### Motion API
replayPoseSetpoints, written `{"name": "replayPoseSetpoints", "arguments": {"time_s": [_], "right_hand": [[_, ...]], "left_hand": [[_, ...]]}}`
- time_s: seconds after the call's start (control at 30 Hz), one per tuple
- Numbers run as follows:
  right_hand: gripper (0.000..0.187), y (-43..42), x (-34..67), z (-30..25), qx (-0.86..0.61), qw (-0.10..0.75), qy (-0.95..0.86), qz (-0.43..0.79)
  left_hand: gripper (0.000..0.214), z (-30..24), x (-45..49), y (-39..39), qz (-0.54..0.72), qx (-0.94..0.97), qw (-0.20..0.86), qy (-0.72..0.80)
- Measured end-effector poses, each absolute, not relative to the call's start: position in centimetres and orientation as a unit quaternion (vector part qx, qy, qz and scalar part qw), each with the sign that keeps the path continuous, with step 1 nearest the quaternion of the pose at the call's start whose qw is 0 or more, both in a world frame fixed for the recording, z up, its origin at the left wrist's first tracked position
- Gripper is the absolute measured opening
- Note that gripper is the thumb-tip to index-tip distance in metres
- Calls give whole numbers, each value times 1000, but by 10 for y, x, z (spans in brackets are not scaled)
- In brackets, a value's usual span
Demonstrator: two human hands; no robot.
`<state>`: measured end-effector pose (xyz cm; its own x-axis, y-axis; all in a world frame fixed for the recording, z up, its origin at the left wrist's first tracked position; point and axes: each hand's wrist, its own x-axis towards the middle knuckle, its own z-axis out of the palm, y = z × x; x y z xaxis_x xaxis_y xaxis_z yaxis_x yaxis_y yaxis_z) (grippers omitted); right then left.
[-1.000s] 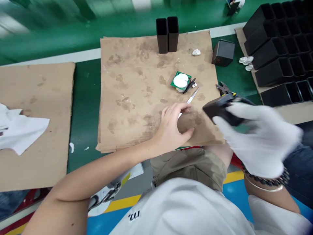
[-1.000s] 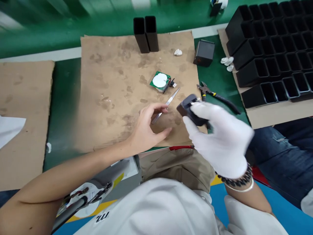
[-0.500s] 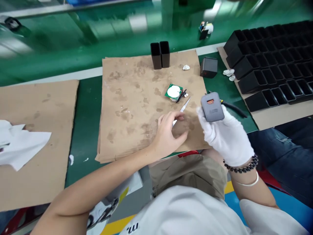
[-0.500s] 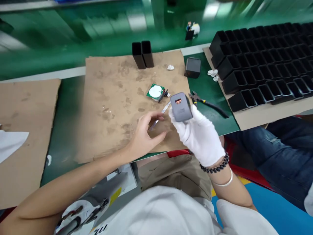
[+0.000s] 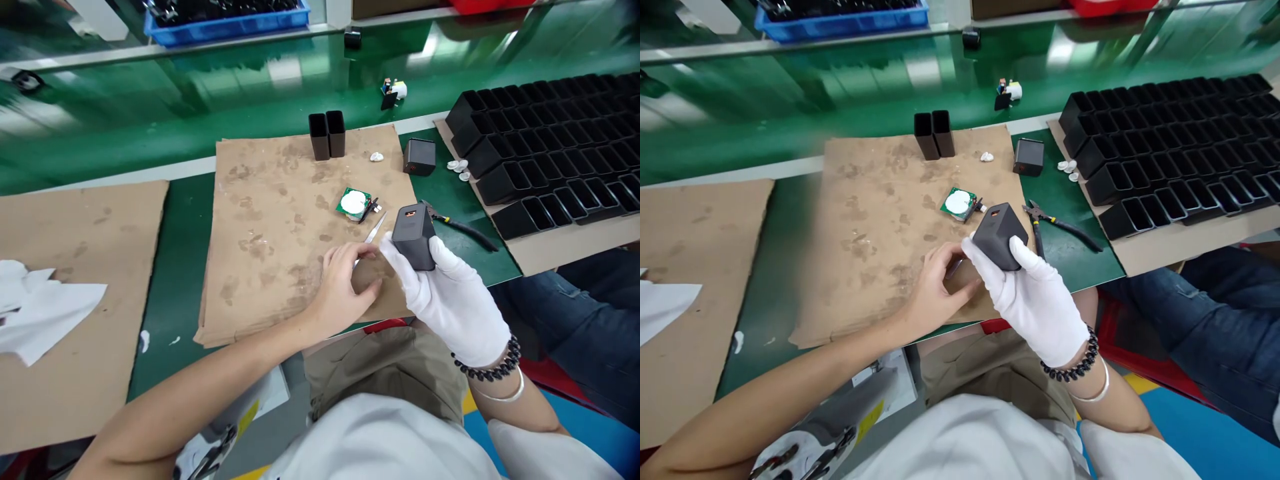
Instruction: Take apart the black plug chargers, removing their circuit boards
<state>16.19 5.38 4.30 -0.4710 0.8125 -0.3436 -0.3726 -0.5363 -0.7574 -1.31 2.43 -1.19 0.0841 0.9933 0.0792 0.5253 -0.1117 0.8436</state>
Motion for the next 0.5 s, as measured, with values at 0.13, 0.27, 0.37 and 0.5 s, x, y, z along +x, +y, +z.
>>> {"name": "replayPoseSetpoints", "arguments": {"time_s": [0.13, 0.27, 0.37, 0.5], "right_hand": [[33, 61, 161, 39, -393, 365, -375, 756], [35, 109, 152, 50, -443, 328, -529, 645], [27, 179, 130, 74, -444, 338, -591, 583], [34, 282, 81, 107, -503, 296, -731, 353]], "left_hand": [[36, -12, -12, 25, 357, 658, 330, 575], [31, -10, -9, 26, 359, 662, 330, 569], [33, -9, -8, 29, 358, 666, 334, 562], [33, -11, -7, 30, 359, 663, 342, 561]]}}
